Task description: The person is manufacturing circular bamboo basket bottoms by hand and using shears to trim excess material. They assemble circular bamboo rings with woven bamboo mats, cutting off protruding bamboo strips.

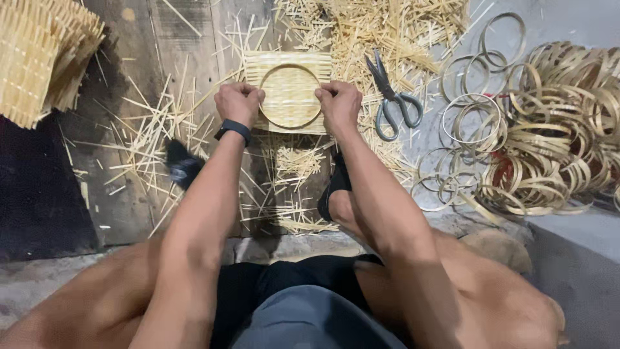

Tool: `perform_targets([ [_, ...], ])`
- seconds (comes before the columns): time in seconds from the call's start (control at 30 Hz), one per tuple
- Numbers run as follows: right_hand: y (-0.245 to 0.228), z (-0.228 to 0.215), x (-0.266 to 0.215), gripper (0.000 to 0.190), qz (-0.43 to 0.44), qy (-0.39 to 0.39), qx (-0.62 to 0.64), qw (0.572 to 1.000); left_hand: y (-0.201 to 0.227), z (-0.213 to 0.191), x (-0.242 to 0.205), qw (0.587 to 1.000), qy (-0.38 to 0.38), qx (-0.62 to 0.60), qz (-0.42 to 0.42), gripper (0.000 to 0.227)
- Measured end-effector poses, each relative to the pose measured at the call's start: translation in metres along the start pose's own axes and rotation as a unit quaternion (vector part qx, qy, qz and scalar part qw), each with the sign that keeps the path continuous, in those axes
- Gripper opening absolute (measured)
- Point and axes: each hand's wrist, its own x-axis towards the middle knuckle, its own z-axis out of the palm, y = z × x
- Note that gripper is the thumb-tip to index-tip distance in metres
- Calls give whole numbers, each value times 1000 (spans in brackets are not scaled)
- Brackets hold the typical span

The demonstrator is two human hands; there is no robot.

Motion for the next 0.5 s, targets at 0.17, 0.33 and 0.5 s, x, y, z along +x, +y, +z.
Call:
perform_targets([
  [0.17,12,4,3,20,20,-1,8,1000,-11,5,7,999,-17,-38,-18,16],
  [0.33,21,11,7,17,14,-14,0,1000,-33,12,20,993,-55,-97,-33,17],
  [0.5,24,14,9,18,76,-26,50,995,-42,9,30,985,-124,-114,-37,22],
])
